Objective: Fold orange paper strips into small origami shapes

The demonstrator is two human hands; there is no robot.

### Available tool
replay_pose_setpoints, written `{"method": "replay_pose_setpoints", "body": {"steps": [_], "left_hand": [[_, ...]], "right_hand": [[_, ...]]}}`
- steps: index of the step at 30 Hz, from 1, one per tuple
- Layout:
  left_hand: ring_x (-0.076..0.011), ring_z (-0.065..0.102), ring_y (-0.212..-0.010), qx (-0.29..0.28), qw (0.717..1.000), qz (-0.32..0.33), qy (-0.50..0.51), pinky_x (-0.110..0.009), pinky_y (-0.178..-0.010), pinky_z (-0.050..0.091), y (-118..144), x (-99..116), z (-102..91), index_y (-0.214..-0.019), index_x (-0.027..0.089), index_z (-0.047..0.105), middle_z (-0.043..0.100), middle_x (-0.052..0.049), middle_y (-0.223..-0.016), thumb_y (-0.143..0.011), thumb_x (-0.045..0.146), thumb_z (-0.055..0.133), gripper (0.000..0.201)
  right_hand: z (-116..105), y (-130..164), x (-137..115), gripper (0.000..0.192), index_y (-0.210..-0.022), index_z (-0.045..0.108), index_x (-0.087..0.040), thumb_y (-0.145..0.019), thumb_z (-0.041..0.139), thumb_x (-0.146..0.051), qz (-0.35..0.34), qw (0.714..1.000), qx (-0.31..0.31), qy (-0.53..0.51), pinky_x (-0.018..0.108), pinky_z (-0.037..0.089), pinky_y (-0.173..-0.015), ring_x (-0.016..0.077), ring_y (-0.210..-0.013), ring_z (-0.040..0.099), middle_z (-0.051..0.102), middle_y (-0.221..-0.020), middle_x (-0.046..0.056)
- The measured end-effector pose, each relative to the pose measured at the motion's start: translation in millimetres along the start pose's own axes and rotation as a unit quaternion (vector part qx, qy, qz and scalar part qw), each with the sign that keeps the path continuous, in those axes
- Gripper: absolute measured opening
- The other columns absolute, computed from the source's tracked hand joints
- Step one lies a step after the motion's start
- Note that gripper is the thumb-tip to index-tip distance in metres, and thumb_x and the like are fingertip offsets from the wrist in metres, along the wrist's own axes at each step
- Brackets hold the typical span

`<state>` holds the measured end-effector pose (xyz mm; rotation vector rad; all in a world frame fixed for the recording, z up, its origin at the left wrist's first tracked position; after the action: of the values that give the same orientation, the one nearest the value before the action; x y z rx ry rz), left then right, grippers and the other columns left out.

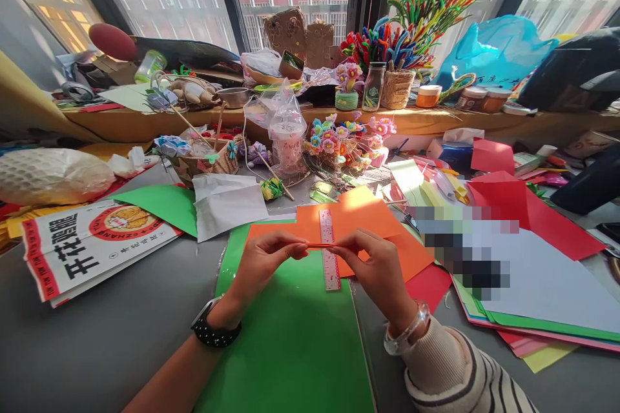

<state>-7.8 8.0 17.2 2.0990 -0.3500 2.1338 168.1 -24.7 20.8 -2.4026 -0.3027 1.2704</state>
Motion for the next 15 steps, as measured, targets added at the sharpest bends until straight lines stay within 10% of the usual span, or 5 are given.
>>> {"method": "replay_pose_setpoints", "body": {"steps": [15], "left_hand": [[-0.0171, 0.063, -0.060, 0.023, 0.998, -0.052, 0.041, -0.028, -0.062, 0.052, -1.4, 2.8, -3.2, -0.067, 0.011, 0.063, 0.066, -0.003, -0.059, -0.062, 0.030, 0.064, 0.020]], "right_hand": [[-0.9, -2.6, 3.6, 0.025, -0.060, 0.059, -0.016, -0.069, 0.056, -0.040, 0.151, 0.981, -0.062, -0.108, 0.021, 0.040, -0.044, 0.0125, -0.049, 0.052, 0.057, -0.053, 0.001]]}}
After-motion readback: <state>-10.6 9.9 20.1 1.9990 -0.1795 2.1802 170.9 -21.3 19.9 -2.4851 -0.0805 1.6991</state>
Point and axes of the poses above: each hand's wrist, its own y-axis away from the middle knuckle, its own z-axis out of the palm, x = y × z, the point moved 1 cm from there along -y, towards the middle knuckle
